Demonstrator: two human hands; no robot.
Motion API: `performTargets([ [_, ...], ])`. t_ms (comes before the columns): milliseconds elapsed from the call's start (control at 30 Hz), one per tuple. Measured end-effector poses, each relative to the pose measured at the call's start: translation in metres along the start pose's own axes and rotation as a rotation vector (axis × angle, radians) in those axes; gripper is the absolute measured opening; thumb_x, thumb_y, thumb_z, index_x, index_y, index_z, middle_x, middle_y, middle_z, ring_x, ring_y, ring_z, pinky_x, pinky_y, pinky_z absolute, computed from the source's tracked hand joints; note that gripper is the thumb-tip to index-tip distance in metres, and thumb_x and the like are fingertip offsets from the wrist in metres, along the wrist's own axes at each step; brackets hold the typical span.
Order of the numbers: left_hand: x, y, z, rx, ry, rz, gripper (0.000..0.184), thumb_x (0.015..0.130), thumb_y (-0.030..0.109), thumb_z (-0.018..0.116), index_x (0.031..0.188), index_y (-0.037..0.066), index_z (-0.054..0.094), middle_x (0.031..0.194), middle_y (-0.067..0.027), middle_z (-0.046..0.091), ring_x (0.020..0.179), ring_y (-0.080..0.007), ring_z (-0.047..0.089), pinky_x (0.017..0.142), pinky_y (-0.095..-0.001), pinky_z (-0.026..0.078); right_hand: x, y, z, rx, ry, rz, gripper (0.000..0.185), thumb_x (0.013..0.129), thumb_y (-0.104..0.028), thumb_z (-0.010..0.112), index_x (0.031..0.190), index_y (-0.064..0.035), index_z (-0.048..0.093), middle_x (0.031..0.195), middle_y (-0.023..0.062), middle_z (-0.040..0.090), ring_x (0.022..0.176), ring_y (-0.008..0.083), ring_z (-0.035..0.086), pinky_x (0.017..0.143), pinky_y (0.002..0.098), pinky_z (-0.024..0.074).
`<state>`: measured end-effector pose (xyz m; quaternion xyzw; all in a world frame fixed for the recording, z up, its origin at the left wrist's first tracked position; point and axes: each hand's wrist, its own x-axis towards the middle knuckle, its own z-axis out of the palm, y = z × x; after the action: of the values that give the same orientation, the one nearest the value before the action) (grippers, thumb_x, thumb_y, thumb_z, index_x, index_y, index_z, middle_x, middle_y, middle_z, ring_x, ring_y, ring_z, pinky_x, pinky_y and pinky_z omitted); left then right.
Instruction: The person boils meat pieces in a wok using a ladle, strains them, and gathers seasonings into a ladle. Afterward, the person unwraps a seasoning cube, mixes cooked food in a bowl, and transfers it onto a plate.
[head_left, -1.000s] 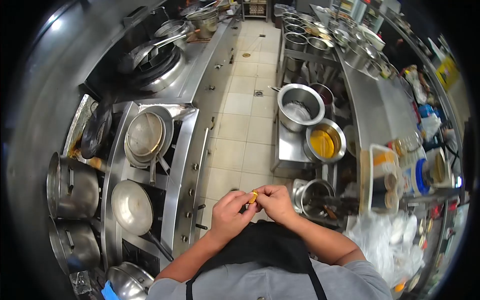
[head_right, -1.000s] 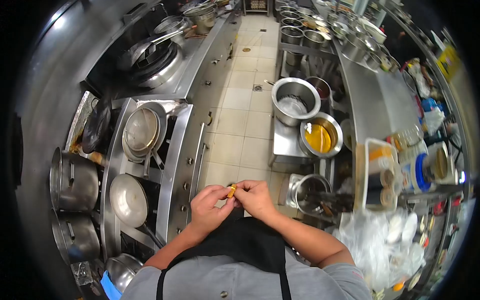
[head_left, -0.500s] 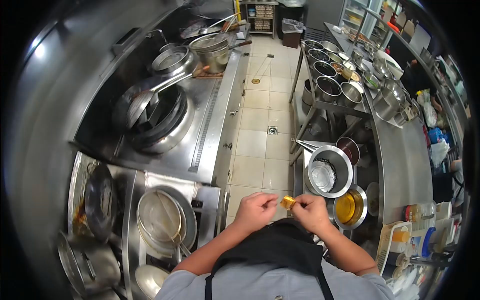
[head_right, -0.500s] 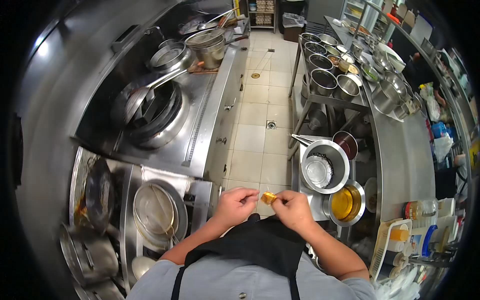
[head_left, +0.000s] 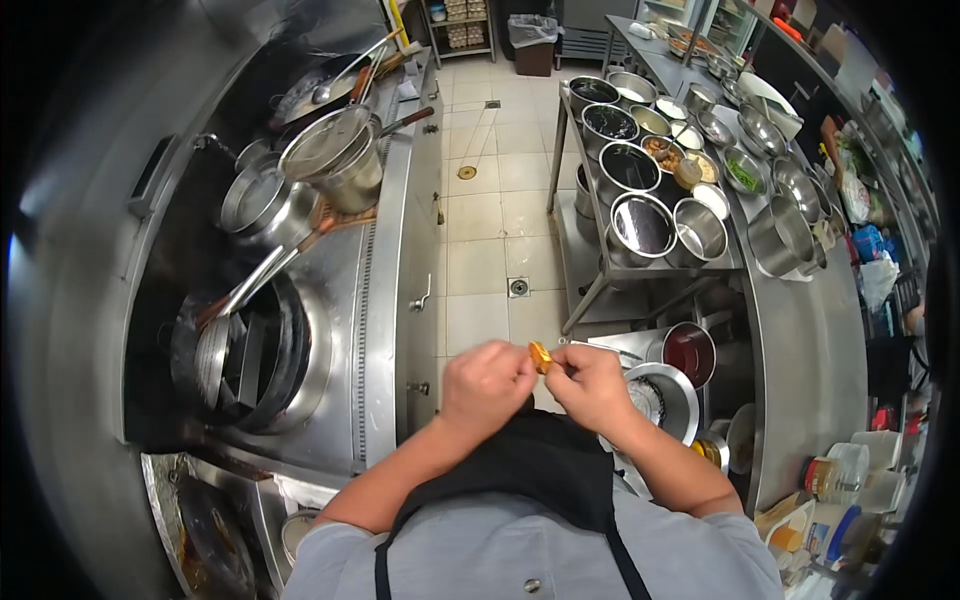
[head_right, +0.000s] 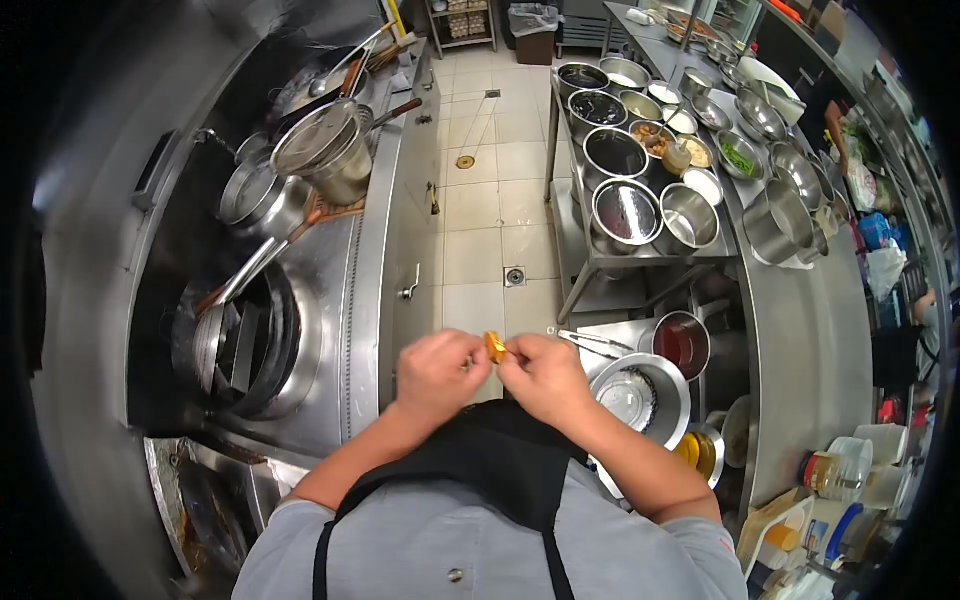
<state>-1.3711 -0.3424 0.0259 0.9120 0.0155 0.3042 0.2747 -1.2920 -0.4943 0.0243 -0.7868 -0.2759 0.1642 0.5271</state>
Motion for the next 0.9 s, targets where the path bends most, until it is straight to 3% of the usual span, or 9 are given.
performTargets([
  [33, 0.020, -0.013, -0.001, -0.018, 0.005, -0.053, 0.004, 0.075, 0.004, 0.067, 0.072, 0.004, 0.064, 0.070, -0.0055, 0.064, 0.059, -0.0205, 0.063, 0.055, -0.0319, 0.052, 0.023, -0.003, -0.003, -0.087, 0.024, -0.193, 0.017, 0.081, -0.012, 0.061, 0.081, 0.0045, 0.065, 0.060, 0.0088, 0.059, 0.054, 0.0105, 0.055, 0.052, 0.0284, 0.0450],
  [100, 0.050, -0.039, -0.004, -0.034, 0.005, -0.127, 0.007, 0.076, 0.005, 0.066, 0.070, 0.004, 0.062, 0.068, -0.0043, 0.062, 0.058, -0.0192, 0.062, 0.053, -0.0325, 0.051, 0.066, -0.007, -0.010, -0.025, -0.020, -0.108, 0.016, 0.081, -0.011, 0.061, 0.081, 0.0045, 0.065, 0.060, 0.0078, 0.059, 0.054, 0.0104, 0.055, 0.052, 0.0286, 0.0452],
  [167, 0.080, -0.064, -0.010, -0.560, -0.077, -0.662, 0.004, 0.080, 0.003, 0.061, 0.075, 0.003, 0.062, 0.066, -0.0018, 0.058, 0.055, -0.0131, 0.058, 0.051, -0.0287, 0.047, 0.107, -0.013, -0.015, 0.157, -0.106, 0.064, 0.015, 0.083, -0.009, 0.058, 0.083, 0.0044, 0.066, 0.063, 0.0049, 0.060, 0.055, 0.0093, 0.056, 0.051, 0.0271, 0.0461],
  [300, 0.122, -0.129, 0.006, -1.286, 0.004, -0.919, 0.019, 0.086, 0.005, 0.056, 0.102, -0.003, 0.062, 0.069, -0.0039, 0.059, 0.054, -0.0107, 0.050, 0.051, -0.0243, 0.042, 0.195, -0.013, -0.006, 0.418, -0.304, 0.240, 0.015, 0.087, -0.006, 0.054, 0.088, 0.0044, 0.065, 0.069, 0.0041, 0.062, 0.057, 0.0072, 0.057, 0.052, 0.0222, 0.0474],
  [433, 0.178, -0.187, 0.036, -1.665, 0.164, -0.927, 0.026, 0.092, 0.014, 0.060, 0.110, -0.004, 0.063, 0.079, -0.0052, 0.062, 0.064, -0.0125, 0.056, 0.056, -0.0243, 0.046, 0.292, -0.006, 0.015, 0.434, -0.291, 0.238, 0.015, 0.086, -0.005, 0.054, 0.088, 0.0054, 0.065, 0.069, 0.0046, 0.062, 0.057, 0.0083, 0.058, 0.053, 0.0230, 0.0487],
  [600, 0.268, -0.270, 0.065, -1.192, 0.020, -0.964, 0.026, 0.090, 0.012, 0.064, 0.110, -0.005, 0.066, 0.092, -0.0072, 0.064, 0.071, -0.0134, 0.060, 0.065, -0.0272, 0.051, 0.412, 0.001, 0.023, 0.212, -0.343, 0.228, 0.017, 0.085, -0.007, 0.060, 0.095, 0.0062, 0.066, 0.072, 0.0076, 0.065, 0.064, 0.0121, 0.063, 0.058, 0.0256, 0.0515],
  [667, 0.308, -0.303, 0.079, -0.653, 0.021, -0.504, 0.024, 0.087, 0.010, 0.066, 0.107, -0.002, 0.068, 0.088, -0.0069, 0.064, 0.069, -0.0135, 0.060, 0.064, -0.0272, 0.052, 0.454, -0.008, 0.019, 0.033, -0.120, -0.043, 0.019, 0.085, -0.006, 0.062, 0.101, 0.0039, 0.067, 0.079, 0.0114, 0.067, 0.073, 0.0171, 0.066, 0.064, 0.0280, 0.0525],
  [767, 0.396, -0.322, 0.081, -0.525, -0.055, -0.358, 0.023, 0.082, 0.009, 0.070, 0.104, 0.001, 0.069, 0.086, -0.0089, 0.064, 0.069, -0.0152, 0.062, 0.063, -0.0276, 0.051, 0.526, -0.007, 0.002, -0.167, 0.034, -0.266, 0.016, 0.089, 0.000, 0.057, 0.099, 0.0053, 0.068, 0.087, 0.0136, 0.067, 0.077, 0.0201, 0.063, 0.071, 0.0291, 0.0495],
  [900, 0.471, -0.358, 0.119, -0.579, -0.137, -0.392, 0.019, 0.082, 0.011, 0.068, 0.099, 0.001, 0.067, 0.088, -0.0122, 0.066, 0.070, -0.0186, 0.064, 0.062, -0.0293, 0.051, 0.590, 0.005, -0.027, -0.259, 0.165, -0.169, 0.009, 0.085, -0.003, 0.061, 0.089, 0.0028, 0.066, 0.078, 0.0165, 0.065, 0.068, 0.0299, 0.064, 0.063, 0.0349, 0.0492],
])
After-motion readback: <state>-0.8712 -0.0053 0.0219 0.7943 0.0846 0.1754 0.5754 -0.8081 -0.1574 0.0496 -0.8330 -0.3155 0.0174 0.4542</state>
